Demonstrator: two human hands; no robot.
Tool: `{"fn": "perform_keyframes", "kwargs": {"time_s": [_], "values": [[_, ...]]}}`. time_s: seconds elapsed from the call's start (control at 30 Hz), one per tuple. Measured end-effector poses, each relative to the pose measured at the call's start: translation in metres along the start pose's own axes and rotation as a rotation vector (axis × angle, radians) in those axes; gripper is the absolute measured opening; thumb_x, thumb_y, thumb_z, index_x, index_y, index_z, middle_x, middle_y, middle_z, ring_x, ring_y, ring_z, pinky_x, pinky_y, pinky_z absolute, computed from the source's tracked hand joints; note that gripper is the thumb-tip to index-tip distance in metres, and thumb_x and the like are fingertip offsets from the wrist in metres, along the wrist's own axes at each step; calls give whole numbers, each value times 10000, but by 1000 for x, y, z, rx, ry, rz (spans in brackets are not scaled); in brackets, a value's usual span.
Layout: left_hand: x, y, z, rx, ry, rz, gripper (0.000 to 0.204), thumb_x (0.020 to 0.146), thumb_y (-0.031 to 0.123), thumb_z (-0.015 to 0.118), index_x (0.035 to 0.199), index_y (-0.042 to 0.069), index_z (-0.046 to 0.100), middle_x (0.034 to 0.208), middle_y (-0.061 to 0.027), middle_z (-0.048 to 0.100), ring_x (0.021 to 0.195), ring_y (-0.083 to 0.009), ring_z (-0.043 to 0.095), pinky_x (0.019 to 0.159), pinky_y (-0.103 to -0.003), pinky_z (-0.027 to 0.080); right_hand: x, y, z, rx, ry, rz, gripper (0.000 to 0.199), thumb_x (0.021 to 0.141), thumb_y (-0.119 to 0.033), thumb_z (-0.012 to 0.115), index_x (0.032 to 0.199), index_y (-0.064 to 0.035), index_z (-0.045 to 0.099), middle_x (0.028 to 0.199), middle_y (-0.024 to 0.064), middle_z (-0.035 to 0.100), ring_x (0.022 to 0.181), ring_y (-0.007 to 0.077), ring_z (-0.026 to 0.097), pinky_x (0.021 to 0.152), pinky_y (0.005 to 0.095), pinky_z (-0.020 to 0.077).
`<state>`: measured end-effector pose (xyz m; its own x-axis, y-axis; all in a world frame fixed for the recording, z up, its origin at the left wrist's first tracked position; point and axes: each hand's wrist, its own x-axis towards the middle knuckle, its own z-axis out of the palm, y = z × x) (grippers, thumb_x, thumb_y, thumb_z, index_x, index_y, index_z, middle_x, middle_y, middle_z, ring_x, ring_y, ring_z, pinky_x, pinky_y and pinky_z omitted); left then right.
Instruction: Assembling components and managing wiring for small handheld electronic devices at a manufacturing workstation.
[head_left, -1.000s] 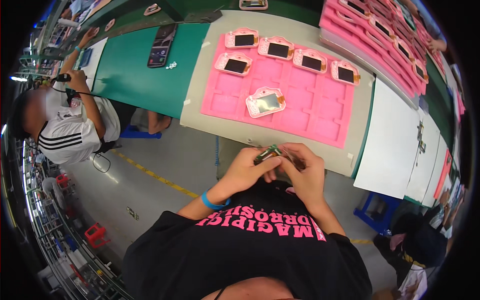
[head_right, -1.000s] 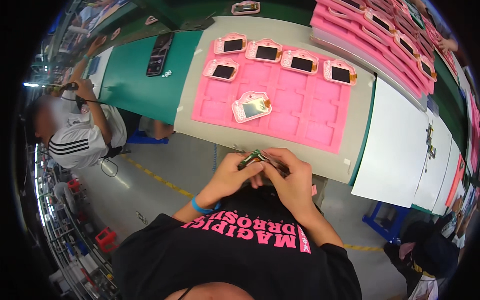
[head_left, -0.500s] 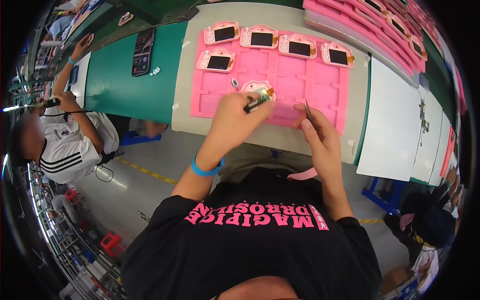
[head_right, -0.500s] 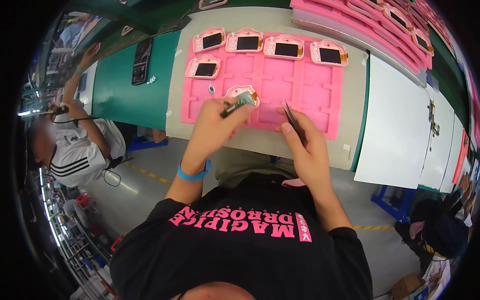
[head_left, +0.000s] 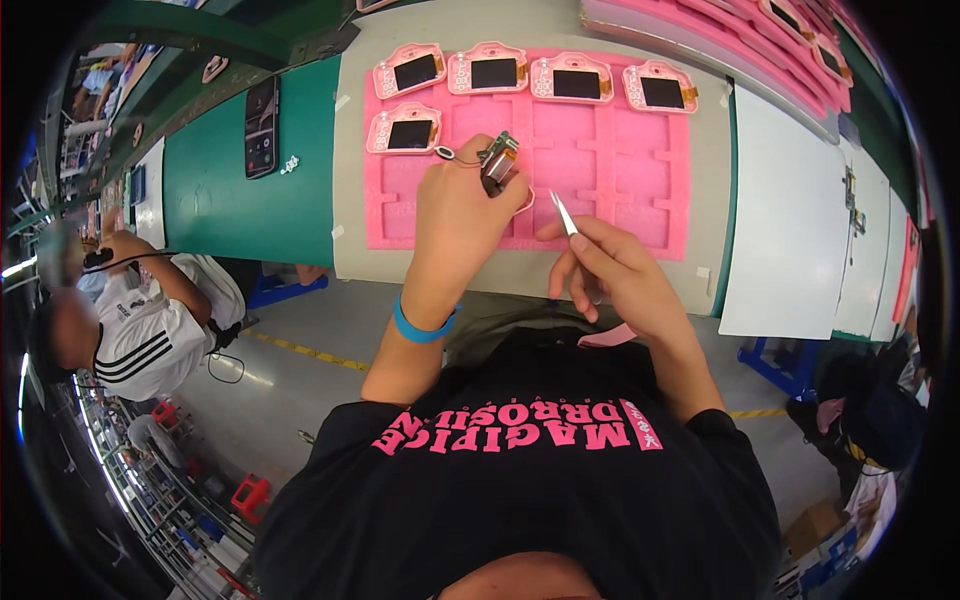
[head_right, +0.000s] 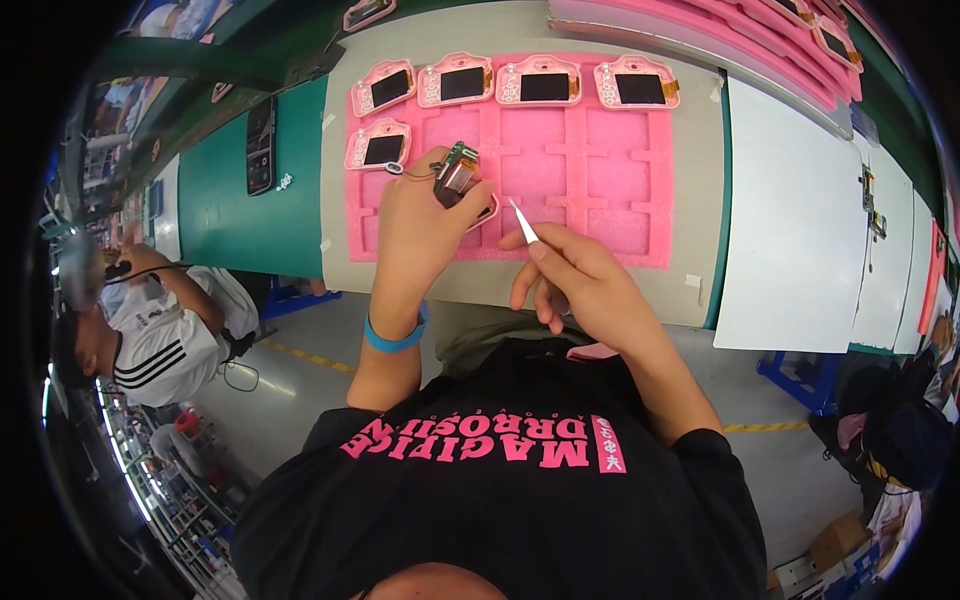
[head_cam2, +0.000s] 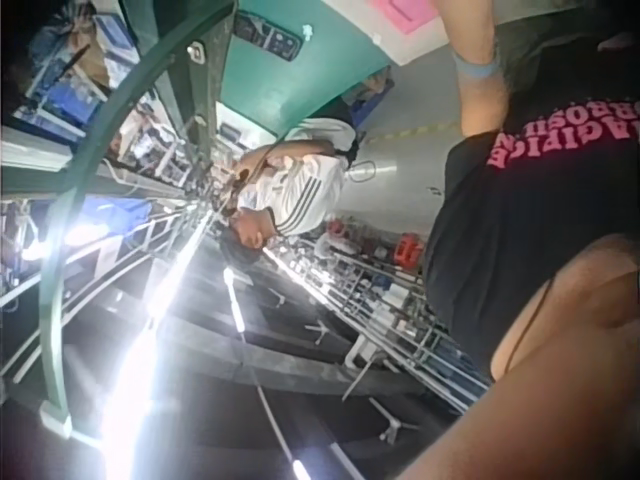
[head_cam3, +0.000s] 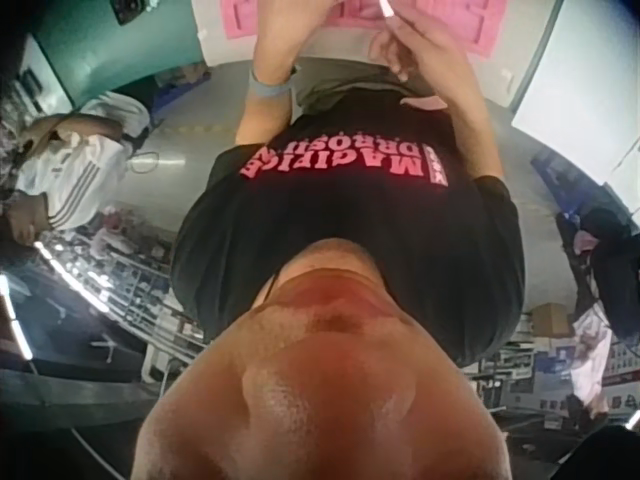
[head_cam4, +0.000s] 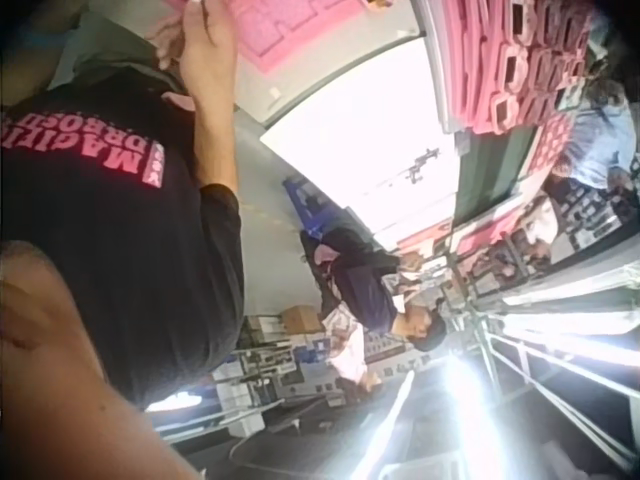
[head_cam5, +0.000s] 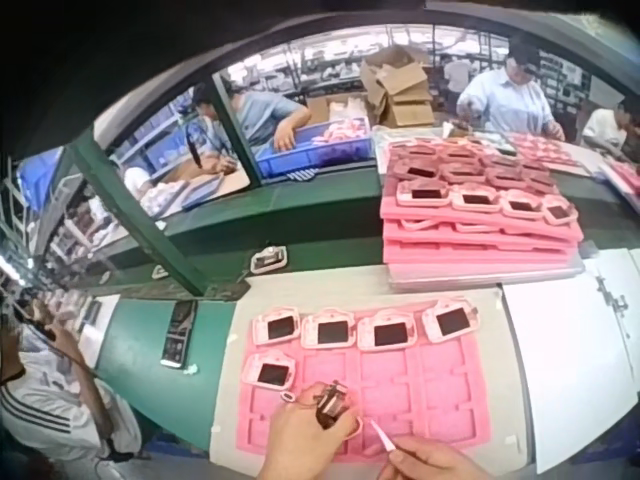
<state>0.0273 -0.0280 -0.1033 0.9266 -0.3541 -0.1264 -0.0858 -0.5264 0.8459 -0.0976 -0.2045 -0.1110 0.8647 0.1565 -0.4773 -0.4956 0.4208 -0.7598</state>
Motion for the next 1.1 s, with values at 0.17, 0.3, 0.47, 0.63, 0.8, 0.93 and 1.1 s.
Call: {"fn": "perform_keyframes", "kwargs": {"time_s": [0.17, 0.3, 0.47, 0.63, 0.8, 0.93, 1.1], "values": [[-4, -6, -8, -213, -71, -91, 134, 937, 80, 751, 1056, 27, 715, 747, -33, 680, 629, -94, 565, 564, -217, 438, 11, -5, 10, 10, -76, 75, 312, 1161, -165, 413, 1323, 10, 614, 733, 125, 698, 424, 115, 464, 413, 223, 369], [-7, -5, -13, -332, -98, -175, 164, 957, 59, 736, 1110, 14, 700, 794, -46, 691, 642, -99, 578, 575, -221, 465, 16, -6, 14, 35, -109, 138, 308, 1164, -185, 414, 1281, 13, 618, 660, 109, 668, 367, 116, 420, 383, 225, 344], [-8, -6, -11, -336, -105, -138, 133, 962, 17, 697, 1094, 12, 683, 817, -58, 708, 683, -112, 618, 605, -234, 496, 20, -1, 17, 62, -111, 149, 307, 1169, -212, 415, 1243, 6, 619, 627, 97, 644, 354, 111, 397, 361, 227, 313], [-10, -7, -10, -335, -94, -153, 146, 954, 16, 702, 1099, 14, 684, 819, -51, 707, 696, -111, 619, 608, -240, 496, 23, 0, 19, 59, -81, 135, 293, 1166, -211, 417, 1221, -9, 623, 614, 84, 624, 358, 100, 394, 355, 227, 291], [-15, -9, -16, -288, -94, -72, 161, 980, 43, 691, 1136, 8, 675, 843, -68, 714, 677, -104, 607, 582, -232, 483, 18, 3, 19, 24, -92, 113, 271, 1155, -194, 428, 1183, -11, 627, 628, 72, 613, 362, 86, 376, 356, 222, 269], [-29, -12, -41, -456, -251, -333, 225, 1024, 106, 681, 1222, -1, 667, 869, -98, 721, 647, -115, 605, 527, -220, 469, 15, 10, 20, -7, -25, 54, 251, 1134, -155, 450, 1171, -18, 658, 655, 49, 611, 403, 66, 383, 394, 209, 273], [-45, -28, -37, -610, -301, -336, 235, 1042, 111, 659, 1224, -38, 648, 877, -110, 722, 624, -116, 602, 529, -222, 504, 6, 12, 32, -256, 41, -57, 239, 1103, -111, 487, 1160, -26, 704, 680, 16, 605, 489, 69, 418, 474, 219, 309]]}}
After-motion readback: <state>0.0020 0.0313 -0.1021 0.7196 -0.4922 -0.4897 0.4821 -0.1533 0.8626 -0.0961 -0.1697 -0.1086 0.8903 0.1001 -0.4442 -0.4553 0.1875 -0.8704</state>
